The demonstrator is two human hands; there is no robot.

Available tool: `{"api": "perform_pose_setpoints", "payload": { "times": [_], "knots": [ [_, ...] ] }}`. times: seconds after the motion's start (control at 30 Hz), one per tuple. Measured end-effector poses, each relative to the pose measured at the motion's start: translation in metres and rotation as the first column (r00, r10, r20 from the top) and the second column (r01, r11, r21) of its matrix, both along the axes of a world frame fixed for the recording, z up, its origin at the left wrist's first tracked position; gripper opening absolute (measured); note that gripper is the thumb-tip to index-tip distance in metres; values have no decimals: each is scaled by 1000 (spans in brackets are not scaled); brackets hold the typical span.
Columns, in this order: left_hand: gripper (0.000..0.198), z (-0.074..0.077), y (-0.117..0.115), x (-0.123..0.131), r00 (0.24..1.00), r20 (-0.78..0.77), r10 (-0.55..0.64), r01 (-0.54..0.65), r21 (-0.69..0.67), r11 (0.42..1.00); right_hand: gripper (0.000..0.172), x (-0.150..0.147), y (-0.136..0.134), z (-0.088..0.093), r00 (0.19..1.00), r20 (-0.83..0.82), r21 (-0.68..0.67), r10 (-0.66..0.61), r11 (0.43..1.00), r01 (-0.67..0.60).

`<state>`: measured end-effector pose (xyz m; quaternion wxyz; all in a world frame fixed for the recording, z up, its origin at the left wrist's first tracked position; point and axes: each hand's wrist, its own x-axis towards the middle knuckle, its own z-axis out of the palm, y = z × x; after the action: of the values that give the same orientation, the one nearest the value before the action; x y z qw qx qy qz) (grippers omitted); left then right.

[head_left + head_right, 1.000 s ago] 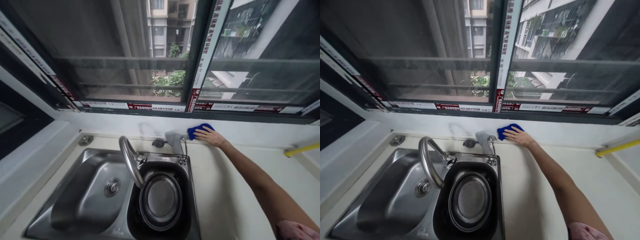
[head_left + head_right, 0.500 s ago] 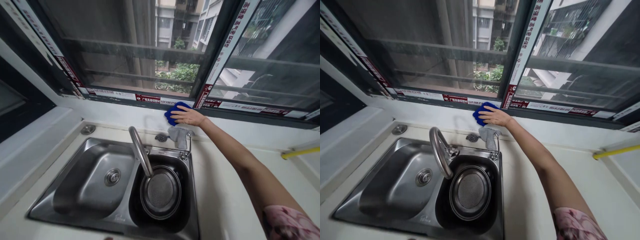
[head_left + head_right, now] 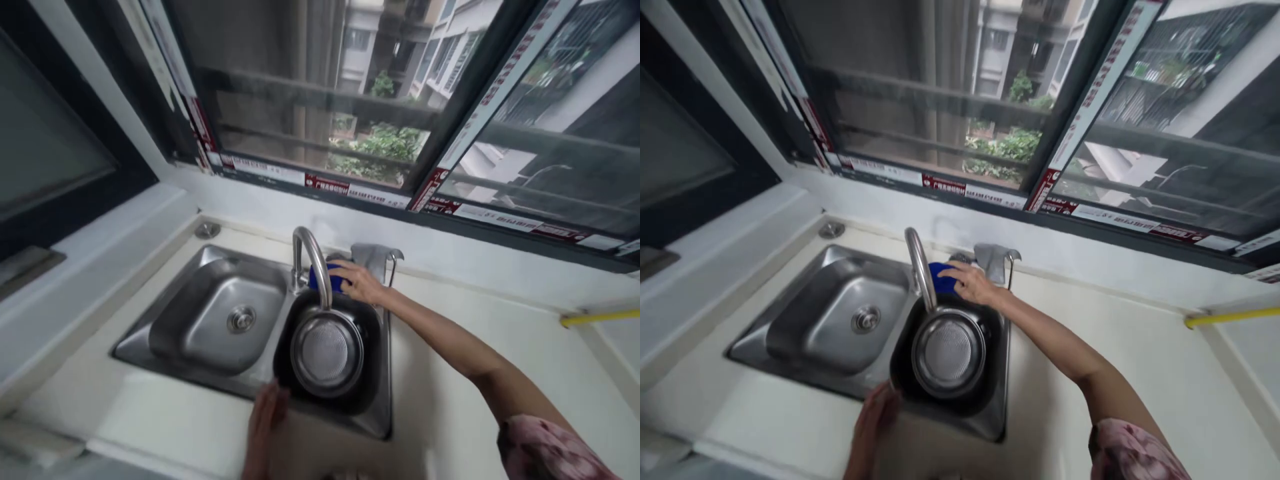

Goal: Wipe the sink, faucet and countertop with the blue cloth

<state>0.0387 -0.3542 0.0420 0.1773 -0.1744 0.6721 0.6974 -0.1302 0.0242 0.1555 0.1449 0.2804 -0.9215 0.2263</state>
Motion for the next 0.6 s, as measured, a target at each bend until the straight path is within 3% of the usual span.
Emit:
{"api": "perform_pose_setpoints", "payload": {
  "times": [0.03,0.1,0.13,0.17,0.2,0.27,0.33,0.4,0.5,0.6],
  "knots": [
    [60,9,19,-1,995,79,-65,48,194,980,59,29,-14,-12,996,74,-37,46,998,-43],
    [60,24,53,-2,948,261,-185,17,537,843,54,88,-46,-35,956,230,-48,181,983,-174],
    [62,29,66,-1,919,329,-219,-40,629,777,50,116,-62,-44,920,308,-33,243,969,-245],
    [58,31,76,3,893,396,-214,-111,654,749,45,141,-76,-52,884,375,-13,278,955,-295],
    [52,30,82,7,866,461,-194,-174,642,747,43,163,-90,-59,854,431,6,292,945,-326],
    [37,23,82,20,817,565,-116,-262,543,798,42,195,-107,-66,807,502,-19,311,937,-349],
    [31,13,66,33,810,585,-28,-271,417,868,41,207,-108,-64,794,505,-138,340,939,-314],
    [32,2,38,44,856,516,35,-220,301,928,38,204,-93,-54,839,442,-264,316,940,-215],
    [38,-8,-12,49,926,348,145,-189,96,977,34,185,-49,-37,940,340,-334,-16,933,136],
    [52,-13,-55,40,926,87,366,-346,-185,920,34,173,-4,-28,860,316,-331,-400,804,495]
  ]
}}
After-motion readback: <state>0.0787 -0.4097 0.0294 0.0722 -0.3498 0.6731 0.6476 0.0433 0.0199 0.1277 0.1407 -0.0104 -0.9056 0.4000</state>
